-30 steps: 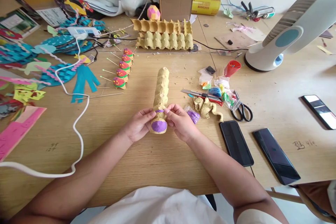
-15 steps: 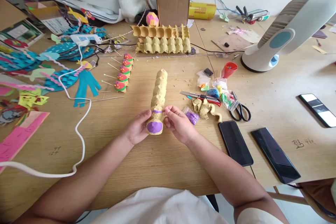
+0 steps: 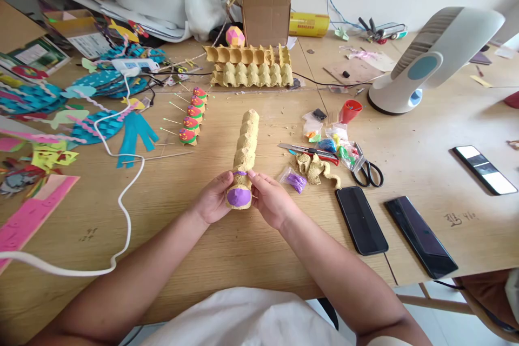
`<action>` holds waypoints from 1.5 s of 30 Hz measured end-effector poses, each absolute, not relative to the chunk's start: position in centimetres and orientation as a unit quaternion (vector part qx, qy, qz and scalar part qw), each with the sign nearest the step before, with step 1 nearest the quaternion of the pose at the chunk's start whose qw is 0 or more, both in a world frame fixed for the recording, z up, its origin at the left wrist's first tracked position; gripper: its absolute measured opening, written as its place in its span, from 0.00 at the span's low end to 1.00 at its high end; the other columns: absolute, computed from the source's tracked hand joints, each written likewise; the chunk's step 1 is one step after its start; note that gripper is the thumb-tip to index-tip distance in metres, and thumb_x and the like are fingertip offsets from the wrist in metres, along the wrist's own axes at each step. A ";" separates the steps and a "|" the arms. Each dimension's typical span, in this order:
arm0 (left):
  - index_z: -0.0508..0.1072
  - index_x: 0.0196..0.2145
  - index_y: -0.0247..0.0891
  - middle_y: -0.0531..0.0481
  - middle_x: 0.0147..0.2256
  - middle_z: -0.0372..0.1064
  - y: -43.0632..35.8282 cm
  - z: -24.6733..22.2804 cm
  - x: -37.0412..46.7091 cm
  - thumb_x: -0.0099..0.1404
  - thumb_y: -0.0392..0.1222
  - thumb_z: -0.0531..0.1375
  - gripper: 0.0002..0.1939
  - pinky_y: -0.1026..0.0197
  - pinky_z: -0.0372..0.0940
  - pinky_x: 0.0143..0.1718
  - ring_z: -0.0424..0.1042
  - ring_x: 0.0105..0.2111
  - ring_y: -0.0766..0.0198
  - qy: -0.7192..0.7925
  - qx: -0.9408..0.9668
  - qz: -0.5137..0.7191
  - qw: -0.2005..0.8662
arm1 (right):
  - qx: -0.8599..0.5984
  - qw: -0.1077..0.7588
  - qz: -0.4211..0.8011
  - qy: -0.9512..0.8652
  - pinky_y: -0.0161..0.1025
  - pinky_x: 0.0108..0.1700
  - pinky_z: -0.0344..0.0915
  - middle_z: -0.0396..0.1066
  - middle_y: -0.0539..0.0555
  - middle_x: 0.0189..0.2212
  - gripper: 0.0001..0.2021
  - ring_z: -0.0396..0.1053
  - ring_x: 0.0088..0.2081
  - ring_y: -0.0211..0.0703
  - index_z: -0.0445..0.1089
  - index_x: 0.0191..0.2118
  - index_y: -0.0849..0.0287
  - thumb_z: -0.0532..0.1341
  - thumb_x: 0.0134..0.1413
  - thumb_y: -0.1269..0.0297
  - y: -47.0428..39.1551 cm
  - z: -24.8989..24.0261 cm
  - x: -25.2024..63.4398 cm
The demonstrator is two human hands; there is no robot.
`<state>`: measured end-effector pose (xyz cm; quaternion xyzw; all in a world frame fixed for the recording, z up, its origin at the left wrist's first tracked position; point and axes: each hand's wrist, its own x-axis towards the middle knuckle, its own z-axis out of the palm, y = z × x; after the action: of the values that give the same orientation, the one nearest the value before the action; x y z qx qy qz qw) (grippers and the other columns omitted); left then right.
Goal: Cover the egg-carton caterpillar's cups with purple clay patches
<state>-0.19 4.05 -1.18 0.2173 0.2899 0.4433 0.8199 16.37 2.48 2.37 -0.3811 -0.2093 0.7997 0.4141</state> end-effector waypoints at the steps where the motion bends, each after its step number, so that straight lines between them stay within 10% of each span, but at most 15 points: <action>1: 0.82 0.41 0.33 0.45 0.38 0.82 4.0 -1.1 -0.2 0.57 0.51 0.75 0.20 0.64 0.72 0.38 0.79 0.35 0.63 0.286 0.218 0.442 0.822 | -0.374 0.420 0.799 -0.211 0.39 0.41 0.64 0.77 0.50 0.34 0.18 0.68 0.35 0.41 0.75 0.35 0.55 0.75 0.48 0.48 2.4 2.3 16.3; 45: 0.82 0.39 0.32 0.48 0.33 0.80 3.6 -0.9 0.0 0.56 0.51 0.76 0.20 0.65 0.69 0.32 0.76 0.30 0.66 0.304 0.187 0.413 0.838 | -0.383 0.472 0.765 -0.211 0.36 0.35 0.63 0.71 0.46 0.26 0.19 0.65 0.29 0.37 0.71 0.28 0.57 0.78 0.44 0.52 2.0 1.2 16.6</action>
<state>0.03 3.64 -0.90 0.1874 0.3045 0.4129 0.8377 16.61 1.97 1.24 -0.3828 -0.2109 0.7655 0.4722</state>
